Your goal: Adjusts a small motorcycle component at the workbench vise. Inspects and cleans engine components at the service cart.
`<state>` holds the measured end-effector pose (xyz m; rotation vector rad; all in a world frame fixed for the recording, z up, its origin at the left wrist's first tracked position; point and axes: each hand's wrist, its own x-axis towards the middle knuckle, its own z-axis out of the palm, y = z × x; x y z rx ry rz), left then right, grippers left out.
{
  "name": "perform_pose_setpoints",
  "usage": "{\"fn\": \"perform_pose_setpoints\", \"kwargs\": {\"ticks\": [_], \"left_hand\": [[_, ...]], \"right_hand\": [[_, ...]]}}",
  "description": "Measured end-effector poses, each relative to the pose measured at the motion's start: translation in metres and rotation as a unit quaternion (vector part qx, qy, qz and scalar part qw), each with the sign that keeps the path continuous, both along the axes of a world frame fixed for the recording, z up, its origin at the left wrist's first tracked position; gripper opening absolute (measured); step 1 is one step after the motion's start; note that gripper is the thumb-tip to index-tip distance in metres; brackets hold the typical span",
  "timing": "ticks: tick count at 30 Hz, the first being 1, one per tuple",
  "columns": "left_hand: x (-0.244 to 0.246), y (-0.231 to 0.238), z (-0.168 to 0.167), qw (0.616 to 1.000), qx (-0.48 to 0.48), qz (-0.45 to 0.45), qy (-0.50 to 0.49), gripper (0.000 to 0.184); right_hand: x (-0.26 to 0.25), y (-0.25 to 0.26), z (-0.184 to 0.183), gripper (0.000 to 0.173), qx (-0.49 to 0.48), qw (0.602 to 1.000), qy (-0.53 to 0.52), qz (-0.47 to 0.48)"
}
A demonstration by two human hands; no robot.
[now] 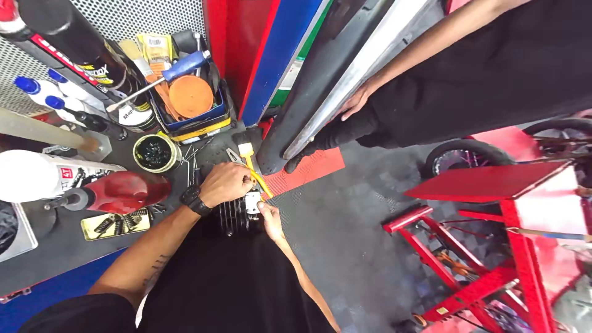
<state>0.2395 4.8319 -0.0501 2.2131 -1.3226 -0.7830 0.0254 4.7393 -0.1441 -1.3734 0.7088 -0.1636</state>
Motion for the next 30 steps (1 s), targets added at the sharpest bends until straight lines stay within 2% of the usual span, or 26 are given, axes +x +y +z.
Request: {"fn": "perform_pose_setpoints", "kwargs": {"ticks": [9, 14, 17, 26, 30], "left_hand": [[0.000, 0.001, -0.001, 1.000, -0.005, 0.007, 0.003, 0.033], [0.002, 0.000, -0.001, 1.000, 0.002, 0.001, 0.013, 0.033], [0.003, 0.000, -0.001, 1.000, 0.004, -0.001, 0.017, 0.033], [0.001, 0.002, -0.002, 1.000, -0.009, 0.008, 0.020, 0.033], [0.000, 0.003, 0.000, 1.000, -0.008, 0.012, 0.018, 0.033]], "right_hand": [[0.002, 0.006, -0.001, 0.035, 0.004, 0.999, -0.015, -0.032], [-0.003, -0.003, 0.009, 0.037, 0.094, 0.995, 0.020, -0.007], [-0.003, -0.006, 0.014, 0.041, 0.115, 0.993, 0.031, 0.001], [0.000, -0.008, 0.012, 0.033, 0.199, 0.978, 0.051, -0.038], [0.002, -0.009, 0.008, 0.043, 0.218, 0.976, 0.016, -0.016]]}}
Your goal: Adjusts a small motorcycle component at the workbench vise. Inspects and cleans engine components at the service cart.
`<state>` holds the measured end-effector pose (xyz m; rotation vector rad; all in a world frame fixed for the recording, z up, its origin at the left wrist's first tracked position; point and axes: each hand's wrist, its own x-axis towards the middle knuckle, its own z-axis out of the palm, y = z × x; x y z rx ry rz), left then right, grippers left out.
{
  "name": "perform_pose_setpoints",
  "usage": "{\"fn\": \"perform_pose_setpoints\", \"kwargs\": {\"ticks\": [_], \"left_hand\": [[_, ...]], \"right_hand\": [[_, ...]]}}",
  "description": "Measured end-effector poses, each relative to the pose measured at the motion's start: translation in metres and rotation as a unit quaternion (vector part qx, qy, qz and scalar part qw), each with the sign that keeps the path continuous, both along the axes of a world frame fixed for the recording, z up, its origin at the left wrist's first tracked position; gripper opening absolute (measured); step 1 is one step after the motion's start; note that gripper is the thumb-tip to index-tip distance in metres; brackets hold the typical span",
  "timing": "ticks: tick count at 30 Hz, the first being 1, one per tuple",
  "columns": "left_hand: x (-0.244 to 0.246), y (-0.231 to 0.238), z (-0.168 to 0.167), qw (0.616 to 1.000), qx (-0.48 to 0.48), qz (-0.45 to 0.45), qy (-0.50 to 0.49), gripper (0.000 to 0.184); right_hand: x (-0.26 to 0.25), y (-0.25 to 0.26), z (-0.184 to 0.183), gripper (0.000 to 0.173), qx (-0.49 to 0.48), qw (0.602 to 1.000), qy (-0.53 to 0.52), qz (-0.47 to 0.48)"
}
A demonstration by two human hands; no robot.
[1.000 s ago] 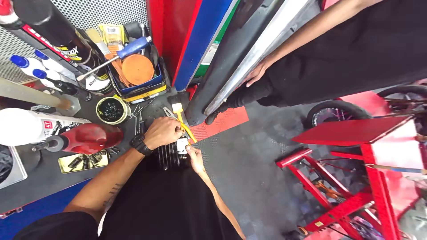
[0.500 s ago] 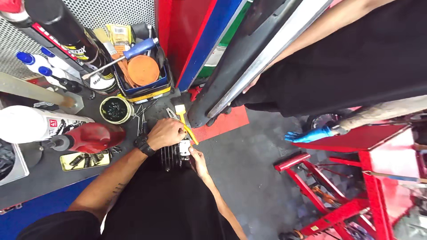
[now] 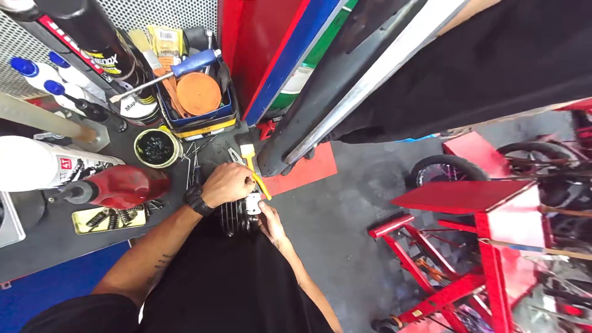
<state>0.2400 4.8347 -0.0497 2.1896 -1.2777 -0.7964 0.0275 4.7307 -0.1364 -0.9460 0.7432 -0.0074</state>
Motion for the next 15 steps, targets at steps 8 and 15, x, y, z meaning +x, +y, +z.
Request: {"fn": "perform_pose_setpoints", "kwargs": {"ticks": [8, 15], "left_hand": [[-0.001, 0.001, 0.000, 1.000, 0.013, 0.008, 0.000, 0.034], [0.000, 0.001, -0.002, 1.000, -0.001, 0.011, 0.003, 0.032]], "right_hand": [[0.002, 0.001, 0.003, 0.044, -0.095, 0.995, -0.001, 0.038], [0.012, -0.008, 0.030, 0.038, -0.142, 0.978, 0.070, 0.134]]}}
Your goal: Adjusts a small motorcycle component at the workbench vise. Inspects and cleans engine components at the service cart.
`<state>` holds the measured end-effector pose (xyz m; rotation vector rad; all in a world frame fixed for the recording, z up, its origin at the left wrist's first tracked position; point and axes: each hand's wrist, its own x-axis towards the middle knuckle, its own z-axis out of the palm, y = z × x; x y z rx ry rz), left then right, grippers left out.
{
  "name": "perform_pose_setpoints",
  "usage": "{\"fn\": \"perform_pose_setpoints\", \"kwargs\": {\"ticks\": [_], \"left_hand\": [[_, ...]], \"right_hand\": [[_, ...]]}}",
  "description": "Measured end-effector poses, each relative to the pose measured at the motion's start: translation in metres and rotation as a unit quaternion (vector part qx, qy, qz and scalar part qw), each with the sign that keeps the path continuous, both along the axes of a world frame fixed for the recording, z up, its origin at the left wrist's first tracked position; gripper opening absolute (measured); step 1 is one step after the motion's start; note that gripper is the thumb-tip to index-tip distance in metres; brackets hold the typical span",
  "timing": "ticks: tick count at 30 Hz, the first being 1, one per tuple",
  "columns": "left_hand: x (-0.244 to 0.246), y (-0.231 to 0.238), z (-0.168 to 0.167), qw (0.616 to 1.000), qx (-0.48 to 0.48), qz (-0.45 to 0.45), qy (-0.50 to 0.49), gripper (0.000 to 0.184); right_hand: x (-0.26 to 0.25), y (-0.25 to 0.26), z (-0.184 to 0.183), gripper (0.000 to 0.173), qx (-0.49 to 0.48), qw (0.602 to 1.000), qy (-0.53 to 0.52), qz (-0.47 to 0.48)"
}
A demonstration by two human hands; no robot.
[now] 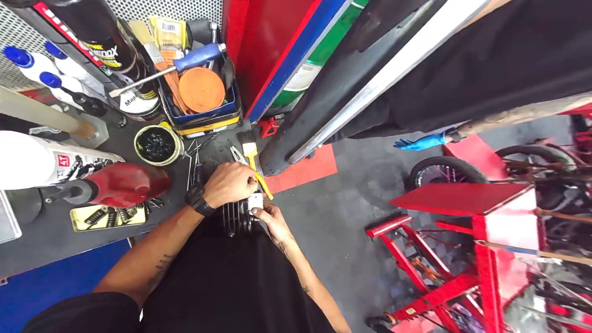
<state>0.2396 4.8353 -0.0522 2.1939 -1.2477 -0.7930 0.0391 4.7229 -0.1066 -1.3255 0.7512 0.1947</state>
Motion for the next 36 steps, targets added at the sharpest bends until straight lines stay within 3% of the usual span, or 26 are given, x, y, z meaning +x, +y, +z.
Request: {"fn": "perform_pose_setpoints", "kwargs": {"ticks": [4, 8, 11, 15, 23, 26, 29, 31, 33, 36], "left_hand": [[0.001, 0.001, -0.002, 1.000, -0.005, 0.001, 0.000, 0.032], [0.001, 0.000, -0.001, 1.000, 0.003, -0.001, 0.004, 0.032], [0.001, 0.000, 0.000, 1.000, 0.009, -0.003, 0.009, 0.031], [0.001, 0.000, 0.001, 1.000, 0.006, -0.001, 0.013, 0.031], [0.002, 0.001, -0.001, 1.000, 0.004, -0.001, 0.023, 0.032], [0.002, 0.000, 0.001, 0.999, 0.004, 0.001, 0.034, 0.031], [0.002, 0.004, 0.002, 0.999, 0.009, 0.007, 0.038, 0.032], [0.000, 0.003, 0.004, 0.999, 0.007, 0.011, 0.041, 0.032], [-0.004, 0.004, 0.005, 0.999, -0.019, 0.034, 0.021, 0.033], [-0.015, 0.011, 0.004, 0.993, -0.080, 0.084, -0.036, 0.036]], "right_hand": [[-0.011, -0.017, 0.003, 0.042, 0.094, 0.994, -0.020, 0.041], [-0.024, -0.027, 0.002, 0.050, 0.191, 0.981, -0.031, 0.010], [-0.026, -0.026, 0.000, 0.051, 0.208, 0.977, -0.031, -0.015], [-0.030, -0.024, -0.011, 0.069, 0.206, 0.975, -0.082, -0.002], [-0.031, -0.024, -0.018, 0.071, 0.226, 0.968, -0.111, -0.002], [-0.029, -0.034, 0.006, 0.072, 0.056, 0.997, -0.050, 0.016], [0.004, -0.040, 0.052, 0.033, -0.204, 0.977, -0.055, -0.018], [0.045, -0.038, 0.092, 0.021, -0.259, 0.957, -0.133, -0.015], [0.100, -0.023, 0.126, 0.028, -0.338, 0.922, -0.166, 0.093], [0.197, 0.016, 0.143, 0.051, -0.424, 0.830, -0.070, 0.355]]}}
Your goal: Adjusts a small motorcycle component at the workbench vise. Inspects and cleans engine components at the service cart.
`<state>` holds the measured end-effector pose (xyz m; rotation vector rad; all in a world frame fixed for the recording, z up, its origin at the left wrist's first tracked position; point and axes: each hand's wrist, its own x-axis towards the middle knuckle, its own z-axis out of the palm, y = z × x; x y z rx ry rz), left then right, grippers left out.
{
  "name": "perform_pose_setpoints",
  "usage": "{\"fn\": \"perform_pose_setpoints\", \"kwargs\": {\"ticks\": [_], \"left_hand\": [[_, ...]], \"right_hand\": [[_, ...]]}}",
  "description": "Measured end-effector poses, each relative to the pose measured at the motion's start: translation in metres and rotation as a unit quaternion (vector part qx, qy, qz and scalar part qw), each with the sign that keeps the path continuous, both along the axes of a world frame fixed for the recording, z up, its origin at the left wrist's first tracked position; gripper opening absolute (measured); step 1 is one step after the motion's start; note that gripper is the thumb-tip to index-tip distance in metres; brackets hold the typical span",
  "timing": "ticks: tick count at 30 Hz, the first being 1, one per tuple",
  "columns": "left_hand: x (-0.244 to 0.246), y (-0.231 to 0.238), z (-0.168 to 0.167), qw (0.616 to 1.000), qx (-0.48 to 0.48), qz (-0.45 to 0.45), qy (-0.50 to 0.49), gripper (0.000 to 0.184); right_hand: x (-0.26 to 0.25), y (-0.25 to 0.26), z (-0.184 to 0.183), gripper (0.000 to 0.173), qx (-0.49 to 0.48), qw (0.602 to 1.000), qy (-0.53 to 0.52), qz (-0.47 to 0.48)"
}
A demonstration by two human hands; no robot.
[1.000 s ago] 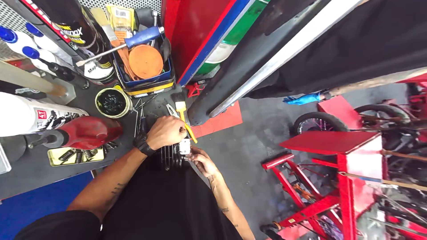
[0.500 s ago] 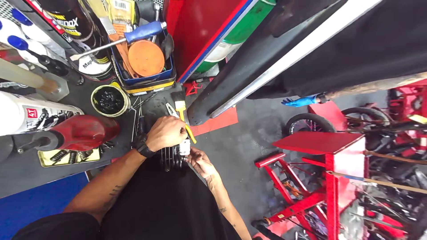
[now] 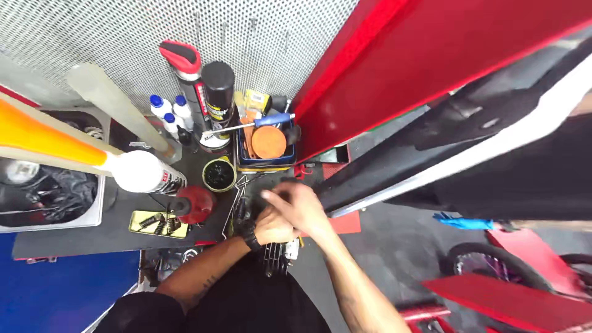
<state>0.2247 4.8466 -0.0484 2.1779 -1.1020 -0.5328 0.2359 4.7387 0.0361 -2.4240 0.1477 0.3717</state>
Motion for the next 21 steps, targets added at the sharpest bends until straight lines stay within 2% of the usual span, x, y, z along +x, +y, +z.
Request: {"fn": "perform_pose_setpoints", "kwargs": {"ticks": [2, 5, 7, 10, 15, 17, 19, 21], "left_hand": [[-0.001, 0.000, 0.000, 1.000, 0.003, 0.001, 0.000, 0.035], [-0.005, 0.004, -0.001, 0.998, -0.047, 0.028, -0.031, 0.034], [-0.004, 0.010, 0.002, 0.997, -0.063, 0.050, 0.014, 0.035], [-0.009, 0.019, 0.000, 0.991, -0.085, 0.067, 0.073, 0.037], [-0.009, 0.020, -0.004, 0.990, -0.095, 0.064, 0.079, 0.040], [-0.006, 0.016, -0.005, 0.991, -0.105, 0.073, 0.048, 0.038], [-0.001, 0.012, -0.007, 0.993, -0.093, 0.065, 0.028, 0.036], [0.003, 0.007, -0.009, 0.996, -0.059, 0.047, 0.039, 0.035]], "right_hand": [[0.058, 0.031, -0.010, 0.063, -0.054, 0.984, 0.137, 0.101], [0.103, 0.069, -0.039, 0.072, -0.099, 0.954, 0.251, 0.129], [0.109, 0.084, -0.056, 0.068, -0.117, 0.952, 0.262, 0.102], [0.101, 0.098, -0.071, 0.050, -0.124, 0.952, 0.271, 0.064], [0.097, 0.097, -0.092, 0.035, -0.032, 0.955, 0.292, -0.026], [0.099, 0.093, -0.088, 0.029, 0.032, 0.943, 0.329, -0.035], [0.098, 0.081, -0.071, 0.027, 0.074, 0.942, 0.327, -0.001], [0.080, 0.056, -0.040, 0.031, 0.073, 0.970, 0.223, 0.060]]}}
